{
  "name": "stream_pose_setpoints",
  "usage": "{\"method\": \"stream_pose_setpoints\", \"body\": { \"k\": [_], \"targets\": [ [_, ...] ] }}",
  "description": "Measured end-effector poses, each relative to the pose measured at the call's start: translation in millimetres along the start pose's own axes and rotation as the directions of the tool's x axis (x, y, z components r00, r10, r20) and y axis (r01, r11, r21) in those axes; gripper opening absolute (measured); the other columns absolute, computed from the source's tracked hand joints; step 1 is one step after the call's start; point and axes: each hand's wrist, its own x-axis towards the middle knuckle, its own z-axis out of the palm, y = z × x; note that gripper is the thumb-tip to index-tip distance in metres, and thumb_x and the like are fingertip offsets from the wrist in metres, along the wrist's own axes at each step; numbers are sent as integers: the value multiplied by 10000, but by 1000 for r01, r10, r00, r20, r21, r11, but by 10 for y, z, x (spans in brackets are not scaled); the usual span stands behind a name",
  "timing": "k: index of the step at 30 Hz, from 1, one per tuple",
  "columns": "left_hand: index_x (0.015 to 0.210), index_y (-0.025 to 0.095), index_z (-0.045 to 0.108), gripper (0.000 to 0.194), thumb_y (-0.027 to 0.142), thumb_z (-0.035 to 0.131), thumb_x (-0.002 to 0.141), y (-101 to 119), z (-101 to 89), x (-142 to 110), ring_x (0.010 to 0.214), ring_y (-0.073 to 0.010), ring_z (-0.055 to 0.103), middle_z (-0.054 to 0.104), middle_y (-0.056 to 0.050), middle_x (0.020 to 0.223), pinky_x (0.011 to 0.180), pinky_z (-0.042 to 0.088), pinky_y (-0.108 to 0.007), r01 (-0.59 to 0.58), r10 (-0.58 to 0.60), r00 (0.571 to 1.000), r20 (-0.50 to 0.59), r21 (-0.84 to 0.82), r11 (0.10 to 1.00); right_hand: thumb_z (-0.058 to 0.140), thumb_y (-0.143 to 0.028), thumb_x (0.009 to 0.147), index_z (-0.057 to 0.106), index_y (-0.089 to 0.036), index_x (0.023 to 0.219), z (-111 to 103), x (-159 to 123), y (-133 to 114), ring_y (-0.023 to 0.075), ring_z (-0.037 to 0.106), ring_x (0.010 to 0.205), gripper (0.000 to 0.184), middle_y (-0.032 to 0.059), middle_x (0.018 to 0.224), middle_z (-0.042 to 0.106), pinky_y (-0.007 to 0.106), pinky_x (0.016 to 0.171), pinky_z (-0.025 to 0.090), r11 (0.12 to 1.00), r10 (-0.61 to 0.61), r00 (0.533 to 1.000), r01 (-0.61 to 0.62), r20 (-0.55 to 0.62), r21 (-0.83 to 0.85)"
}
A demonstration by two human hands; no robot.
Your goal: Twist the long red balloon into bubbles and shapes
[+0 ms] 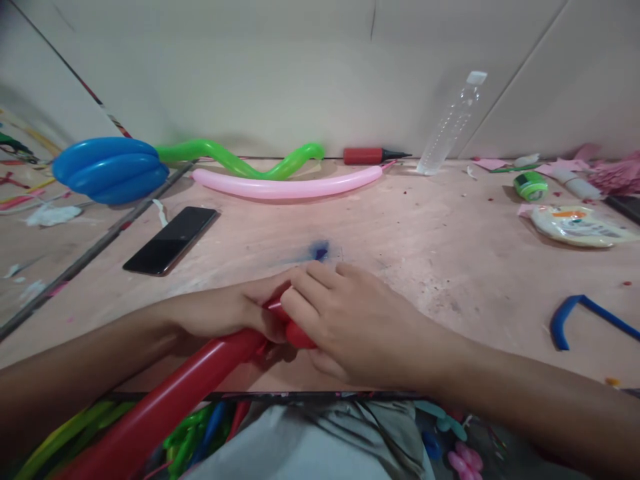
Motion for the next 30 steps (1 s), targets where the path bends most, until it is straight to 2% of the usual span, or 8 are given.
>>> {"method": "stream_pose_setpoints", "body": {
  "k": [6,13,16,19,23,26,28,30],
  "targets": [
    [964,207,500,340,51,641,697,-30,29,81,561,-137,633,684,27,653,547,493,-236,-84,82,996,-46,-49,995,547,-117,900,640,-79,1180,36,88,-236,299,621,904,297,137,1087,715,404,677,480,925,63,998,-49,24,-377],
    [1036,204,501,391,74,695,722,-2,83,90,672,-133,654,671,18,843,629,495,-259,-185,186,982,-12,81,979,514,-58,895,693,-99,1091,89,76,-287,268,674,765,269,142,952,763,353,589,463,880,69,996,-32,60,-474],
    [977,195,512,354,80,701,699,25,103,61,787,-163,640,658,8,887,687,484,-278,-192,225,972,-66,327,925,561,-66,878,716,-92,1094,41,62,-316,277,693,764,267,161,968,777,349,565,450,895,64,989,2,133,-447],
    [966,193,541,314,67,648,699,22,115,46,861,-203,635,681,-22,943,734,480,-305,-193,304,948,-93,592,783,614,-63,842,745,-110,1066,-54,133,-285,252,701,740,264,134,935,786,336,560,422,955,102,968,-32,228,-295],
    [1142,211,569,464,52,605,707,-51,135,44,918,-253,666,719,-63,1059,726,471,-308,-233,434,894,-108,716,658,666,-154,805,722,-166,769,-147,282,-110,202,630,620,68,56,703,722,319,546,362,967,224,918,-251,326,44],
    [1186,210,575,426,70,576,784,-141,175,-11,891,-268,664,723,-95,1045,711,441,-309,-190,541,826,-157,826,530,671,-125,688,608,-182,636,-93,308,53,137,538,543,100,-19,590,616,264,495,345,771,247,894,-415,373,483],
    [1151,217,602,300,137,585,862,-199,226,-89,849,-271,658,726,-100,1008,714,423,-315,-157,597,783,-176,873,462,643,-109,659,606,-184,664,-4,276,144,123,561,549,84,-45,602,616,229,487,396,463,131,882,-458,453,759],
    [1138,228,622,265,218,654,876,-230,302,-183,842,-279,660,728,-91,977,737,425,-317,-189,607,774,-180,849,493,631,-114,678,670,-175,766,92,233,210,136,635,589,114,-39,656,675,234,537,496,167,-8,861,-501,509,849]
  ]
}}
